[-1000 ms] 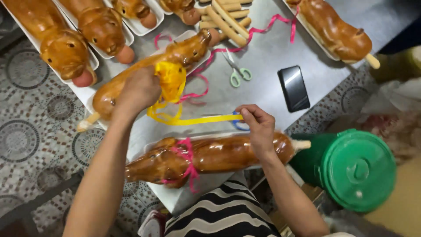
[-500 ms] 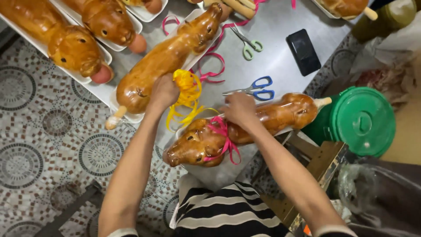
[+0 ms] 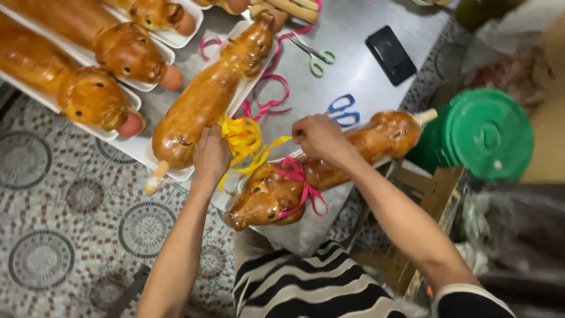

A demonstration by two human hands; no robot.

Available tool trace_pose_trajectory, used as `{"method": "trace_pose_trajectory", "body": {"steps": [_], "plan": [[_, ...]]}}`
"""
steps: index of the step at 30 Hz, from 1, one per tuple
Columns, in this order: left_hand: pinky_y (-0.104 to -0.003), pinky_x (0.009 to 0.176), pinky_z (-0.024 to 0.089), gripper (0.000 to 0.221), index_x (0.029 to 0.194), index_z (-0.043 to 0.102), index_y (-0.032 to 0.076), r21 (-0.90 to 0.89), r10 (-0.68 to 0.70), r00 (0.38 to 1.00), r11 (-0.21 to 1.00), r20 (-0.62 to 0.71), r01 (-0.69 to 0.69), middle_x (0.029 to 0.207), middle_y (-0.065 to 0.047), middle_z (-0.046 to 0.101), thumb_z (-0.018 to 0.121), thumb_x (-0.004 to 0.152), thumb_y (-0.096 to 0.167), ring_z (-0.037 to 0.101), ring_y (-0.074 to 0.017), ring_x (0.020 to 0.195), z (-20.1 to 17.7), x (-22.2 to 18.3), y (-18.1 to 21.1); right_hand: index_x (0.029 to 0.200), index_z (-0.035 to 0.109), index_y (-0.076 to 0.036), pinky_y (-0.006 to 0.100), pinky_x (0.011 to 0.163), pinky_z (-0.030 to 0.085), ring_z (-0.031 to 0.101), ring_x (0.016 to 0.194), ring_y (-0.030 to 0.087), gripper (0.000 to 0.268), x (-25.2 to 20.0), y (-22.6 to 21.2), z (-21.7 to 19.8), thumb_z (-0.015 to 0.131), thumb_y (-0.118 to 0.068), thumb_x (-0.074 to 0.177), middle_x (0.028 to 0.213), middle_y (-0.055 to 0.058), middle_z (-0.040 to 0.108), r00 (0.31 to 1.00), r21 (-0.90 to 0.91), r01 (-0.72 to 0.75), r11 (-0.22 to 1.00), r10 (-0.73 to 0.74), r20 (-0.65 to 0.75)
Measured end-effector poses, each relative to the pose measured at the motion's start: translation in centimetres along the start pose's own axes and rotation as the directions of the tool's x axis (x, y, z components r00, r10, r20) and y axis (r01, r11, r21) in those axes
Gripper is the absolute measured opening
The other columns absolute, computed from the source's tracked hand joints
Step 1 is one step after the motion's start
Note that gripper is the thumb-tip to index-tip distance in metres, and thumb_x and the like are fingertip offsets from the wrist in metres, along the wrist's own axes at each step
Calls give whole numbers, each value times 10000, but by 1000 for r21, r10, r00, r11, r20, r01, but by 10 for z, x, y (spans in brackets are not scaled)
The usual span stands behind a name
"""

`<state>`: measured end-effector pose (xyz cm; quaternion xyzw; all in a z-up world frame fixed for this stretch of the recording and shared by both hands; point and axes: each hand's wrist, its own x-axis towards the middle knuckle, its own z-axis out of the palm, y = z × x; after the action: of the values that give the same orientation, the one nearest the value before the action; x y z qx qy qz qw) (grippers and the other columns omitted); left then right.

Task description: Tying decorative ribbons around pig-shaped bread loaves and cutting them to size with scissors.

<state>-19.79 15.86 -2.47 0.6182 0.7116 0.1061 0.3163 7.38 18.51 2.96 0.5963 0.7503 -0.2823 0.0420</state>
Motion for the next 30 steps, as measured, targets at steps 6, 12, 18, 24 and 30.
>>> {"method": "trace_pose_trajectory", "body": {"steps": [6, 12, 18, 24, 30], "plan": [[-761, 1050, 318, 835, 1582, 361, 40, 243, 194, 976, 956, -104, -164, 1472, -275, 455, 784, 894, 251, 504, -510, 1294, -65, -49, 52, 1010, 806, -161, 568, 931, 538, 712, 1007, 450, 215, -62, -26, -1, 631, -144, 887, 970, 163, 776, 991, 114, -94, 989, 104, -86], [-560, 963, 505, 623, 1407, 562, 28, -288, 763, 646, 612, -30, -736, 1142, -217, 711, 784, 826, 72, 671, -439, 1079, 15, -78, 74, 930, 797, -127, 574, 859, 531, 706, 970, 437, 139, -92, -52, 21, 678, -152, 862, 887, 173, 756, 969, 318, -72, 945, 142, -203], [-487, 882, 560, 371, 1223, 709, 165, -356, 651, 757, 721, 55, -594, 951, -125, 784, 738, 863, 80, 735, -372, 970, 29, -82, 48, 979, 801, -95, 417, 821, 558, 728, 833, 283, 136, -114, -39, 41, 739, -92, 858, 821, 124, 761, 959, 565, 9, 825, 152, -238], [-465, 937, 562, 343, 1221, 725, 292, -337, 501, 827, 848, 255, -410, 1003, -71, 798, 746, 878, 303, 737, -328, 1048, 2, -106, 61, 996, 797, -100, 301, 730, 549, 645, 729, 130, 167, -124, -33, 53, 777, -51, 838, 768, 15, 718, 955, 755, 61, 652, 182, -235], [-464, 908, 569, 186, 1071, 775, 246, -258, 434, 883, 887, 179, -384, 968, -75, 786, 673, 933, 318, 726, -352, 1011, 27, -110, 60, 977, 798, -127, 286, 669, 554, 683, 673, 130, 184, -120, -20, 59, 818, -83, 800, 762, 27, 760, 946, 740, 64, 669, 195, -259]]}}
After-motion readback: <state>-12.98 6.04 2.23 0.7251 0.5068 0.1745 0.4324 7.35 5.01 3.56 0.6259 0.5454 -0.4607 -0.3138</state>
